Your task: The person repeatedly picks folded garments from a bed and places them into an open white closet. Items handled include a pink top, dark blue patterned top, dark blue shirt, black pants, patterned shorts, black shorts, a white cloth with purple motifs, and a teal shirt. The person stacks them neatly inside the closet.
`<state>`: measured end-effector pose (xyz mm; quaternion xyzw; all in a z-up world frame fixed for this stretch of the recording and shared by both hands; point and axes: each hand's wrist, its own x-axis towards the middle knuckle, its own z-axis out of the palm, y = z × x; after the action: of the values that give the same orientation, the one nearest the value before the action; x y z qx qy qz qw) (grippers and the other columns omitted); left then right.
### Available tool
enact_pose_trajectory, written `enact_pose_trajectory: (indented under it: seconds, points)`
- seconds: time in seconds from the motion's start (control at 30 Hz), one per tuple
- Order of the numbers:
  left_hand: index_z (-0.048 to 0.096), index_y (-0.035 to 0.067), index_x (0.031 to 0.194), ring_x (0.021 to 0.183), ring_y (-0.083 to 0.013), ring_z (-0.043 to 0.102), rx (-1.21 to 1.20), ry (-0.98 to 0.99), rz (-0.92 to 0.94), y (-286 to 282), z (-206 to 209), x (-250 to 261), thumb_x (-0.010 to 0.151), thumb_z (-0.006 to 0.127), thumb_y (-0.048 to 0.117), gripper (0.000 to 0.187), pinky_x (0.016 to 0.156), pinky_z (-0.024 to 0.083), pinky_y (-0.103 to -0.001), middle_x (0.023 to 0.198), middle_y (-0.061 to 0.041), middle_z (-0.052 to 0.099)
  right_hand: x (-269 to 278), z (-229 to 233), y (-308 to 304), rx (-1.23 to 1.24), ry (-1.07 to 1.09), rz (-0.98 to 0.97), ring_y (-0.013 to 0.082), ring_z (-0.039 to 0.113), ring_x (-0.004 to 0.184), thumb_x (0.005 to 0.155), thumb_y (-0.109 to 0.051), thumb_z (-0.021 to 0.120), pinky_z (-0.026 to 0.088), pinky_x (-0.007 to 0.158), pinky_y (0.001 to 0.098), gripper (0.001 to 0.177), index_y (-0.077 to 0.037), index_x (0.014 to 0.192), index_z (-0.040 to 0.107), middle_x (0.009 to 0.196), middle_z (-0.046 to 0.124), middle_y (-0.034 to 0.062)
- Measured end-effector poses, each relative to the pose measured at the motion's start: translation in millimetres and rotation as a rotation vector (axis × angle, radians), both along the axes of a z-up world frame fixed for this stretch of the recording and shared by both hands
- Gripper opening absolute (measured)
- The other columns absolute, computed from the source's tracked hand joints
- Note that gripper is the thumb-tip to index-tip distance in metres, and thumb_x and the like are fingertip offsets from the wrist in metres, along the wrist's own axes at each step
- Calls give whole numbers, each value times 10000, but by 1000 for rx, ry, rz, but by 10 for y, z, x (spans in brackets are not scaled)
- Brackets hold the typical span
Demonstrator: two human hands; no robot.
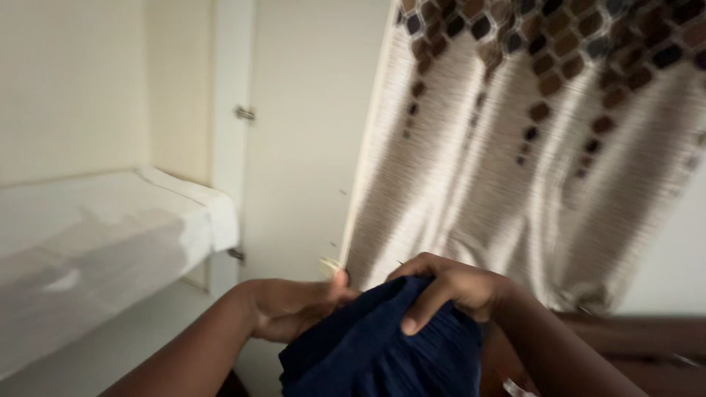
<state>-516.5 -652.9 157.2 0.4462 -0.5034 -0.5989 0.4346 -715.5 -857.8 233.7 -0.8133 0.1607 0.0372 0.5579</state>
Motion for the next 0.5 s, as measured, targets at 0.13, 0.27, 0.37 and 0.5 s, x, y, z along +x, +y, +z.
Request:
enact_pose_trajectory:
  seconds: [0.13, 0.27, 0.37, 0.5]
  points:
    - [553, 35, 1447, 1204, -256, 678, 85, -229, 222, 226, 195, 185, 673, 894, 444, 940, 1004, 559, -375, 1285, -133, 709, 891, 169, 340, -183, -22, 323, 313, 741, 904, 566, -101, 876, 564, 941, 460, 534, 26, 1076, 781, 929, 789, 149]
    - [572, 70, 1417, 1157, -264, 703, 154, -325, 542, 454, 343, 524, 635, 867, 311, 869, 951, 568, -378, 1266, -153, 714, 1696, 300, 580, -467, -87, 335, 325, 767, 980, 527, -150, 883, 566, 958, 435, 599, -55, 1111, 789, 998, 807, 139]
    - [493, 92, 1456, 1220, -256, 658, 228, -315, 852, 576, 441, 912, 698, 853, 257, 856, 1004, 530, -392, 1310, -134, 660, 2288, 305, 658, -611, -312, 277, 259, 704, 1120, 548, -211, 925, 524, 986, 427, 686, -142, 1201, 728, 1113, 784, 63]
    - [590, 106, 1441, 1204, -278, 675, 115, -210, 1021, 728, 531, 1460, 669, 778, 229, 804, 963, 562, -408, 1306, -162, 695, 2966, 114, 704, -521, -558, 214, 233, 684, 1131, 661, -329, 924, 565, 945, 407, 651, -135, 1237, 688, 1143, 751, 64]
